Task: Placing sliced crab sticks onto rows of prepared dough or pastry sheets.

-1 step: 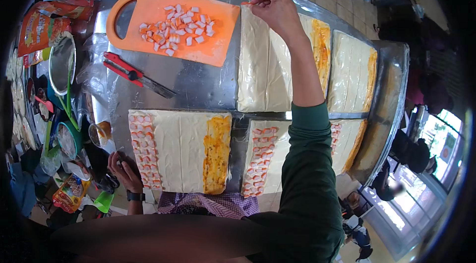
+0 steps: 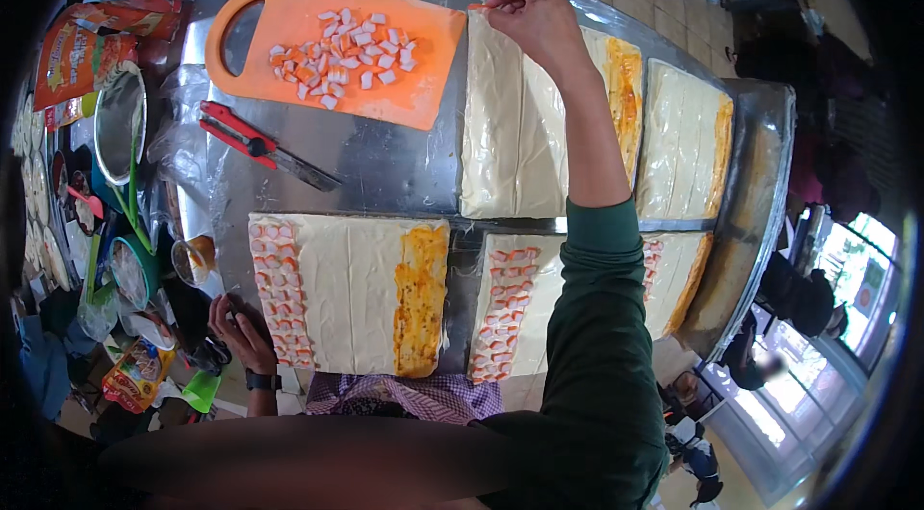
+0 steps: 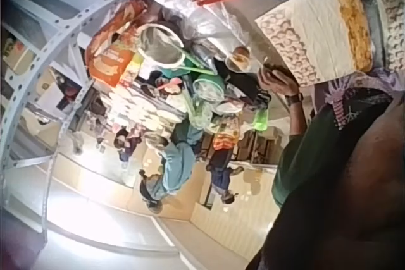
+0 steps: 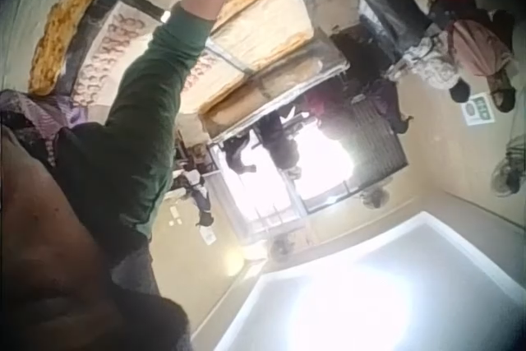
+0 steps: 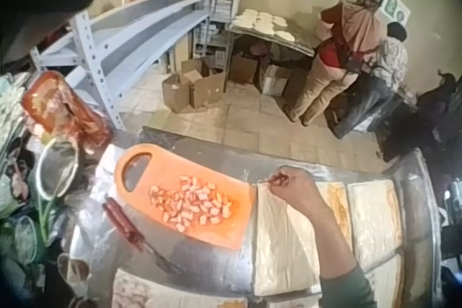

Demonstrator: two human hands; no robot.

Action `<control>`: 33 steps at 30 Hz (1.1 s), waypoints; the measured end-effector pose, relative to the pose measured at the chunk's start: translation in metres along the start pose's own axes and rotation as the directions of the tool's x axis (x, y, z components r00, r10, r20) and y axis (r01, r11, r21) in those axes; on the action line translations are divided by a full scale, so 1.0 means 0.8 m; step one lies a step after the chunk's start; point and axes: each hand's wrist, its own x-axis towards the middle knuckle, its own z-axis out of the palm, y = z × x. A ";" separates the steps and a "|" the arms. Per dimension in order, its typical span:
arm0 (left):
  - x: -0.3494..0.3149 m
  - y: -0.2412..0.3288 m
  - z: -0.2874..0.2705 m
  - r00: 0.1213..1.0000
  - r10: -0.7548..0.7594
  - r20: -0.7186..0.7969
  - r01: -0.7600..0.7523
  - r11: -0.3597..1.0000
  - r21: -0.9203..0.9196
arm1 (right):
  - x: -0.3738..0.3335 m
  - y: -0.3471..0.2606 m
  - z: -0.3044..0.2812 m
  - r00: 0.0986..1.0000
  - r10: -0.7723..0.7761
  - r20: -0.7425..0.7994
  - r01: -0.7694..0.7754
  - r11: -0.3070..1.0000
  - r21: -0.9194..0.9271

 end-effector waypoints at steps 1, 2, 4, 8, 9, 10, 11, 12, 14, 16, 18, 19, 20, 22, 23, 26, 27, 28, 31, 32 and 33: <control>0.000 0.000 -0.001 1.000 -0.003 0.002 0.003 1.000 0.003 | 0.000 -0.002 0.000 1.000 0.002 0.004 -0.002 1.000 0.001; -0.001 0.000 -0.001 1.000 -0.009 0.009 0.009 1.000 0.013 | 0.000 -0.004 -0.001 1.000 -0.003 0.008 0.003 1.000 -0.016; -0.001 -0.001 0.001 1.000 -0.013 0.006 0.013 1.000 0.012 | 0.001 -0.001 -0.001 1.000 -0.005 0.012 0.005 0.999 -0.035; -0.001 -0.001 0.002 1.000 -0.025 0.012 0.025 1.000 0.018 | 0.003 0.005 -0.006 1.000 -0.012 -0.009 0.011 0.999 -0.033; -0.002 -0.001 0.001 1.000 -0.026 0.014 0.026 1.000 0.018 | 0.003 0.005 -0.007 1.000 -0.006 -0.015 0.006 1.000 -0.028; -0.002 -0.002 0.001 1.000 -0.021 0.011 0.021 1.000 0.017 | 0.002 0.006 -0.008 1.000 -0.006 -0.014 0.006 1.000 -0.029; -0.002 -0.002 0.002 1.000 -0.017 0.008 0.017 1.000 0.017 | 0.001 0.007 -0.011 1.000 0.013 -0.004 -0.013 0.999 0.039; -0.002 -0.002 0.002 1.000 -0.018 0.009 0.018 1.000 0.017 | 0.001 0.009 -0.013 0.999 0.031 0.008 -0.032 0.994 0.106; 0.000 -0.001 0.004 1.000 -0.019 0.009 0.019 1.000 0.006 | -0.001 0.017 -0.021 0.999 0.041 0.009 -0.042 0.992 0.117; -0.001 -0.004 0.004 1.000 -0.010 0.009 0.010 1.000 0.014 | -0.002 0.023 -0.022 0.999 0.051 0.013 -0.052 0.990 0.131; -0.002 -0.006 0.003 1.000 0.000 0.010 0.000 1.000 0.026 | -0.002 0.026 -0.018 0.999 0.043 0.006 -0.044 0.992 0.114; -0.001 -0.006 0.004 1.000 0.002 0.007 -0.002 1.000 0.020 | -0.003 0.029 -0.014 0.999 0.045 0.006 -0.046 0.992 0.114; -0.001 -0.006 0.004 1.000 0.004 0.003 -0.004 1.000 0.015 | -0.003 0.031 -0.010 1.000 0.001 -0.025 0.000 0.998 0.066; -0.001 -0.006 0.005 1.000 0.002 0.003 -0.002 1.000 0.016 | -0.004 0.030 -0.006 0.998 -0.044 -0.053 0.045 0.999 0.019; -0.001 -0.006 0.005 1.000 -0.001 0.002 0.001 1.000 0.016 | -0.005 0.028 -0.006 0.992 -0.081 -0.094 0.076 0.996 -0.056; -0.001 -0.007 0.004 1.000 -0.001 0.002 0.001 1.000 0.018 | -0.002 0.018 -0.007 0.975 -0.177 -0.134 0.163 0.981 -0.108; -0.001 -0.007 0.004 1.000 -0.002 0.001 0.002 1.000 0.019 | 0.000 0.015 -0.007 0.963 -0.233 -0.137 0.223 0.971 -0.086; -0.001 -0.006 0.004 1.000 -0.004 0.001 0.004 1.000 0.023 | 0.002 0.010 -0.005 0.963 -0.233 -0.136 0.222 0.971 -0.086; -0.001 -0.006 0.004 1.000 -0.008 0.003 0.008 1.000 0.029 | 0.008 -0.001 0.005 0.962 -0.263 -0.069 0.252 0.957 -0.145; -0.001 -0.006 0.004 1.000 -0.008 0.005 0.008 1.000 0.030 | 0.009 -0.002 0.008 0.968 -0.248 -0.038 0.234 0.947 -0.218; -0.001 -0.006 0.005 1.000 -0.009 0.005 0.008 1.000 0.030 | 0.011 -0.003 0.010 0.973 -0.230 -0.008 0.218 0.932 -0.290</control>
